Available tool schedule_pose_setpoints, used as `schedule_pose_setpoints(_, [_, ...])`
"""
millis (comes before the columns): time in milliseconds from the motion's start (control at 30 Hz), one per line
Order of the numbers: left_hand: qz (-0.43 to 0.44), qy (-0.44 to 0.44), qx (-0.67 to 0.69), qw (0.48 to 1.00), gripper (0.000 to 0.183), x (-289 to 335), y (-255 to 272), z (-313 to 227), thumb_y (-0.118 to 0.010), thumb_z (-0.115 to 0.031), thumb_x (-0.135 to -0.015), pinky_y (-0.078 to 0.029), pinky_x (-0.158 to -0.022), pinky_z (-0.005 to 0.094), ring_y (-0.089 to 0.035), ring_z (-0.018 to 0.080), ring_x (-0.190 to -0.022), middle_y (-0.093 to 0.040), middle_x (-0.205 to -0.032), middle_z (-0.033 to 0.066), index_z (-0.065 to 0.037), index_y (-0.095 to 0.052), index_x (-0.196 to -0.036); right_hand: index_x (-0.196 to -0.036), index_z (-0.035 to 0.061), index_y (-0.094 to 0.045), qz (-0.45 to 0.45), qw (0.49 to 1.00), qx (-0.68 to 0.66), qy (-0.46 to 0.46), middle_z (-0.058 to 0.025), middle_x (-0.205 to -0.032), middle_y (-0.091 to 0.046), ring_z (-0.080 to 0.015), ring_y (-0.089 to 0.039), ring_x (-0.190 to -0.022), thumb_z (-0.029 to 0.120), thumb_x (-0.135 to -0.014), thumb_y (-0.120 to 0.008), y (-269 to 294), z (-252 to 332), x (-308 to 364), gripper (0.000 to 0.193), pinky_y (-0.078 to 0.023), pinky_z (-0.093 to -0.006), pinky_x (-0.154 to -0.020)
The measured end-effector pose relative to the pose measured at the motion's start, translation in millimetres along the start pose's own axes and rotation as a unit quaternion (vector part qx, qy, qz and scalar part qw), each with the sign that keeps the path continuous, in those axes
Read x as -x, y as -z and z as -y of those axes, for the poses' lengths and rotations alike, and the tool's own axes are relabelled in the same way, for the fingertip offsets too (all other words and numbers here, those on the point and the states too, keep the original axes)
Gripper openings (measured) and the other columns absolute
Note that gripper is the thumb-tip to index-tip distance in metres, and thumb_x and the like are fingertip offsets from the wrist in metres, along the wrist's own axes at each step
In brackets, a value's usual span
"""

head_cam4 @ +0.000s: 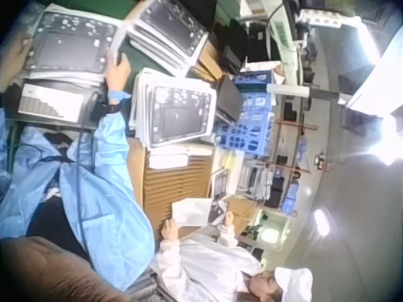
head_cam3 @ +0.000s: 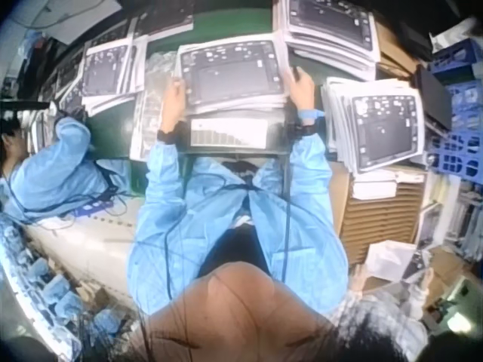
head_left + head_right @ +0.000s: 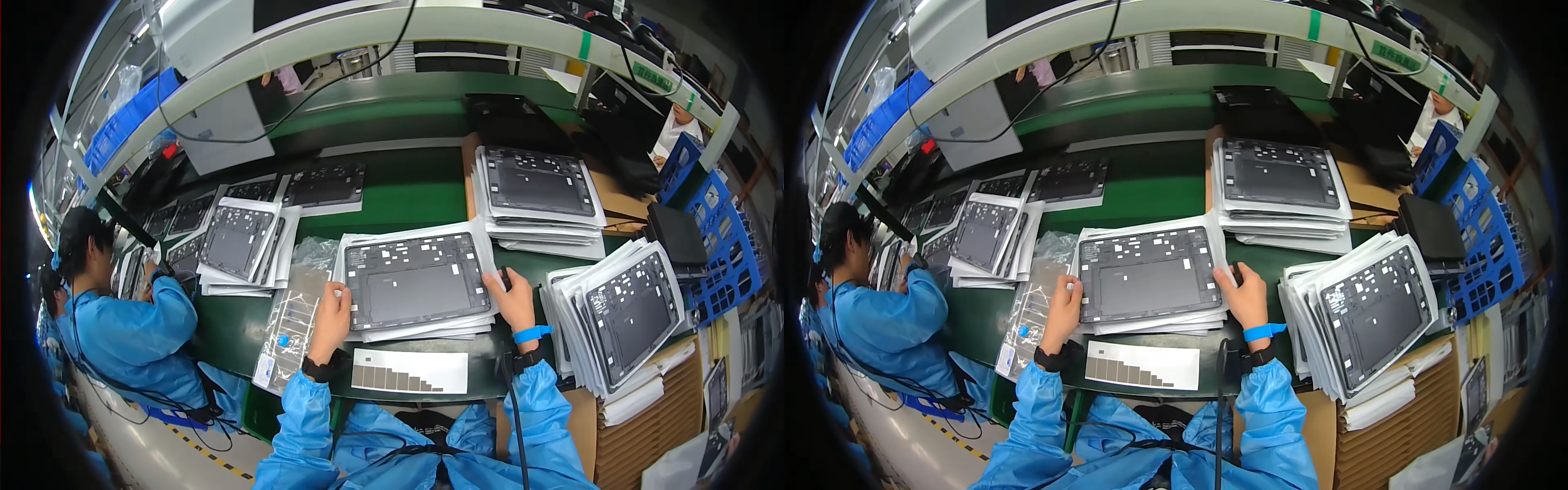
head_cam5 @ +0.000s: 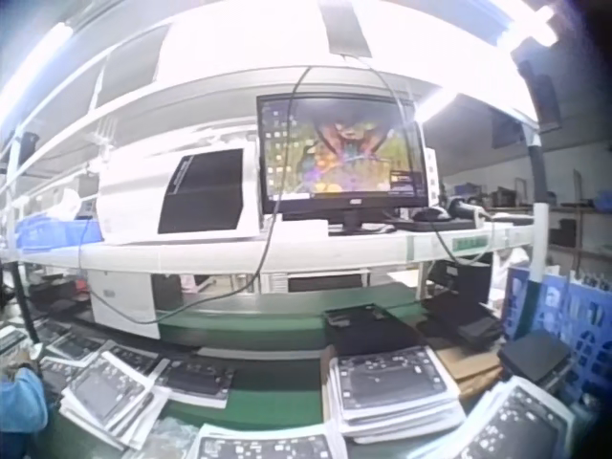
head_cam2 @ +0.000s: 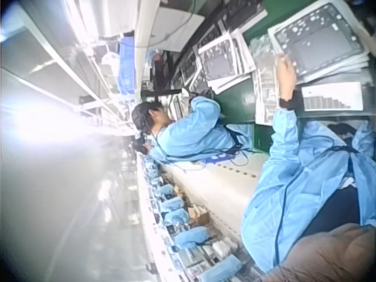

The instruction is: Assembling components into the internal frames of laptop back panels on an industrial production line.

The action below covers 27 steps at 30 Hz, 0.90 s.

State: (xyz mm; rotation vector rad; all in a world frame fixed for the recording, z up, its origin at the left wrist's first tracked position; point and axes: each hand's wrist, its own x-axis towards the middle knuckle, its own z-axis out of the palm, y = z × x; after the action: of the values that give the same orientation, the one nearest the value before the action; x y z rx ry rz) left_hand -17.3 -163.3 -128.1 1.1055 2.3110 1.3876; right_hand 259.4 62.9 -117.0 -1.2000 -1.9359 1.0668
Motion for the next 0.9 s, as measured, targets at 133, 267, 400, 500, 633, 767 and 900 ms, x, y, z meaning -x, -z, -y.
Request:
schedule_pose_setpoints(133, [0.044, 0.068, -0.005, 0.997, 0.019, -6, -8, -45, -0.052, -0.019, -0.100, -0.042, -0.053, 0.0426, -0.058, 0.0318, -0.054, -0.059, -0.060, 0.0162, 0.000, -0.050, -0.104, -0.102, -0.0107, -0.062, -0.073, 0.994, -0.080, -0.002, -0.0139, -0.091, -0.069, -0.0155, -0.062, -0.084, 0.029, -0.090, -0.070, -9, -48, -12, 0.042, -0.049, -0.0308, -0.075])
schedule_pose_setpoints(267, [0.026, -0.021, -0.078, 0.996, 0.015, 5, -16, -58, -0.056, -0.014, -0.096, -0.042, -0.052, 0.0409, -0.060, 0.0334, -0.055, -0.061, -0.063, 0.0175, 0.002, -0.056, -0.096, -0.107, -0.0121, -0.063, -0.020, 0.982, -0.182, -0.050, -0.0225, -0.095, -0.070, -0.0274, -0.067, -0.087, 0.030, -0.087, -0.072, 8, -21, -1, 0.048, -0.051, -0.0372, -0.078])
schedule_pose_setpoints(400, [0.004, 0.020, -0.128, 0.992, 0.017, 25, -9, -59, -0.060, -0.012, -0.093, -0.043, -0.057, 0.0392, -0.057, 0.0276, -0.060, -0.061, -0.074, 0.0153, 0.002, -0.061, -0.103, -0.110, -0.0061, -0.063, 0.042, 0.977, -0.208, -0.027, -0.0161, -0.097, -0.071, -0.0196, -0.064, -0.087, 0.015, -0.088, -0.070, 9, -9, 10, 0.032, -0.050, -0.0324, -0.081])
schedule_pose_setpoints(500, [-0.050, 0.017, -0.153, 0.987, 0.025, 34, -1, -52, -0.060, -0.014, -0.094, -0.045, -0.068, 0.0358, -0.056, 0.0247, -0.076, -0.060, -0.098, 0.0159, 0.002, -0.058, -0.113, -0.110, -0.0057, -0.063, 0.037, 0.960, -0.274, -0.038, -0.0114, -0.095, -0.070, -0.0160, -0.063, -0.088, 0.013, -0.089, -0.069, 11, 7, 25, 0.028, -0.049, -0.0308, -0.081])
schedule_pose_setpoints(633, [-0.073, 0.070, 0.105, 0.989, 0.038, 51, 0, -56, -0.056, -0.018, -0.098, -0.043, -0.088, 0.0343, -0.052, 0.0207, -0.097, -0.052, -0.124, 0.0135, 0.000, -0.048, -0.131, -0.110, -0.0038, -0.064, 0.060, 0.917, -0.383, -0.093, -0.0051, -0.095, -0.069, -0.0099, -0.061, -0.085, 0.009, -0.092, -0.068, 21, 9, 37, 0.022, -0.049, -0.0254, -0.076])
schedule_pose_setpoints(767, [-0.048, 0.190, 0.449, 0.872, 0.043, 87, 7, -78, -0.052, -0.018, -0.099, -0.037, -0.106, 0.0362, -0.051, 0.0204, -0.119, -0.052, -0.133, 0.0111, -0.002, -0.043, -0.138, -0.111, -0.0058, -0.064, 0.073, 0.906, -0.397, -0.127, -0.0062, -0.095, -0.069, -0.0103, -0.062, -0.080, 0.007, -0.091, -0.067, 23, 11, 47, 0.024, -0.050, -0.0248, -0.074])
schedule_pose_setpoints(900, [0.130, 0.295, 0.646, 0.692, 0.048, 113, 20, -87, -0.052, -0.022, -0.101, -0.038, -0.107, 0.0356, -0.049, 0.0181, -0.126, -0.052, -0.138, 0.0063, -0.003, -0.039, -0.144, -0.116, -0.0064, -0.061, 0.062, 0.906, -0.396, -0.140, -0.0074, -0.093, -0.069, -0.0123, -0.065, -0.081, 0.010, -0.089, -0.069, 19, 8, 68, 0.032, -0.052, -0.0260, -0.070])
